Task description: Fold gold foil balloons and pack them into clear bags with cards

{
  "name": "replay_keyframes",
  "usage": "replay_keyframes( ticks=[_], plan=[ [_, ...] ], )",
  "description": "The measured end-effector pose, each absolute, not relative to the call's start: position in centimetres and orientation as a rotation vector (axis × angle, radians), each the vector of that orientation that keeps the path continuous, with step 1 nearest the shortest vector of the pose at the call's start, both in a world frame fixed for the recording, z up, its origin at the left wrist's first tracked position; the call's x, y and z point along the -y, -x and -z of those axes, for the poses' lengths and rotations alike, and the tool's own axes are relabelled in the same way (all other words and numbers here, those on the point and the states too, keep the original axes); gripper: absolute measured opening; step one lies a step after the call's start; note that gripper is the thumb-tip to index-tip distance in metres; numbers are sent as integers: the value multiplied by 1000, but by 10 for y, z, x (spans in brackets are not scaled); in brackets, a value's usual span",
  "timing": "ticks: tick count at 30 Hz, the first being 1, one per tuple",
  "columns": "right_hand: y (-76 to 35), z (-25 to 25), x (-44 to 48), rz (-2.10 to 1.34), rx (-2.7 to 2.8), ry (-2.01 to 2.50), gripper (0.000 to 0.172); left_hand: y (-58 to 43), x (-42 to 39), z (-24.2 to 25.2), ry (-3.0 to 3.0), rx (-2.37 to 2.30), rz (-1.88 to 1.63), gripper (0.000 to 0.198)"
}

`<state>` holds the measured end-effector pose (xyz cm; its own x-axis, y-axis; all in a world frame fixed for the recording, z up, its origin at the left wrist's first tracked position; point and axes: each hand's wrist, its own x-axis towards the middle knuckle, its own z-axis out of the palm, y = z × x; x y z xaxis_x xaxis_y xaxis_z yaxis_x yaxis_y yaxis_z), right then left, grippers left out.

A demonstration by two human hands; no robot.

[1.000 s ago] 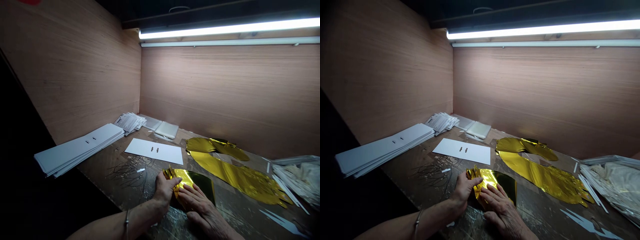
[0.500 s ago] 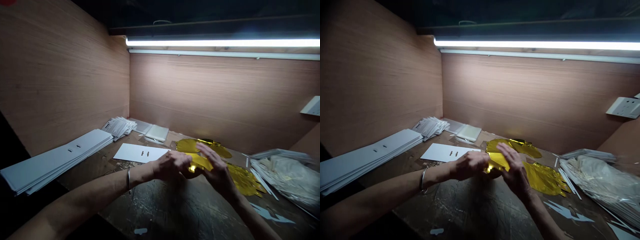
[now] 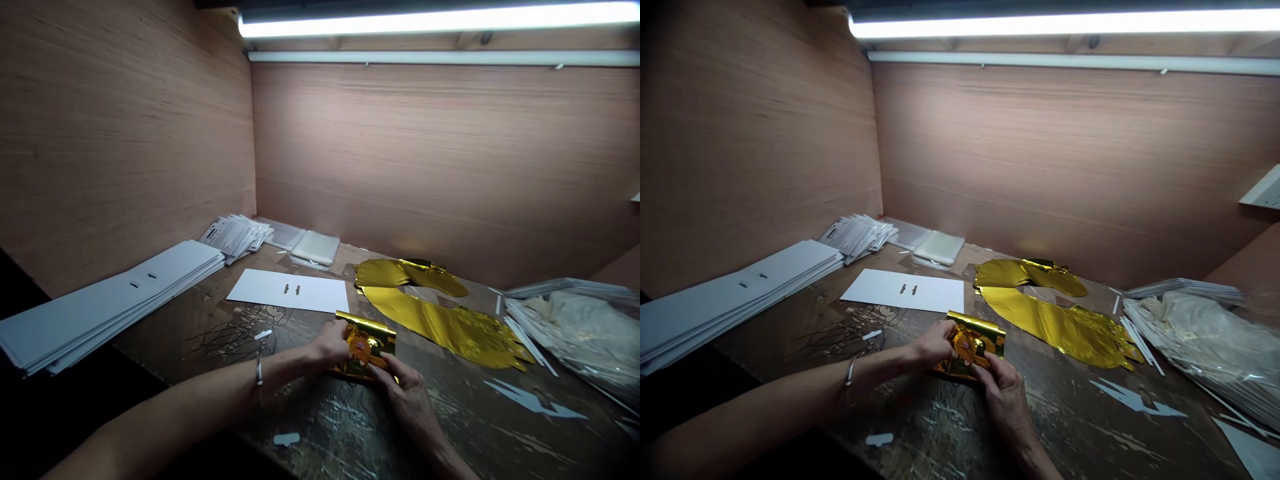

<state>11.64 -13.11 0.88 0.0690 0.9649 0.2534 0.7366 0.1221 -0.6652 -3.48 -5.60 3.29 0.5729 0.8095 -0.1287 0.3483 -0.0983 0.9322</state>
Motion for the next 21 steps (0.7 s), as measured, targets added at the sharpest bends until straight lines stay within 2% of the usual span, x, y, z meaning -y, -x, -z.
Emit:
replay_keyframes(
  ticks=[2,4,7,11,16,21],
  plan=[
    [-115,-10,127,-241,1714,1719,30,26,43,-34,-1620,-1064,-398,27],
    [-113,-14,127,103,1861,1629,38,22,34,-33,-1595,-1133,-322,24],
    [-110,-23,131,436,2250,1269,37,21,28,-29,-1554,-1200,-250,22],
    [-107,-25,135,332,2448,1184,31,22,29,-28,-1529,-1222,-270,25],
    [-112,-17,136,77,2419,1361,33,25,40,-32,-1562,-1158,-420,45],
    [-113,-15,136,-58,2376,1434,33,25,45,-28,-1673,-1192,-579,42]
  ],
)
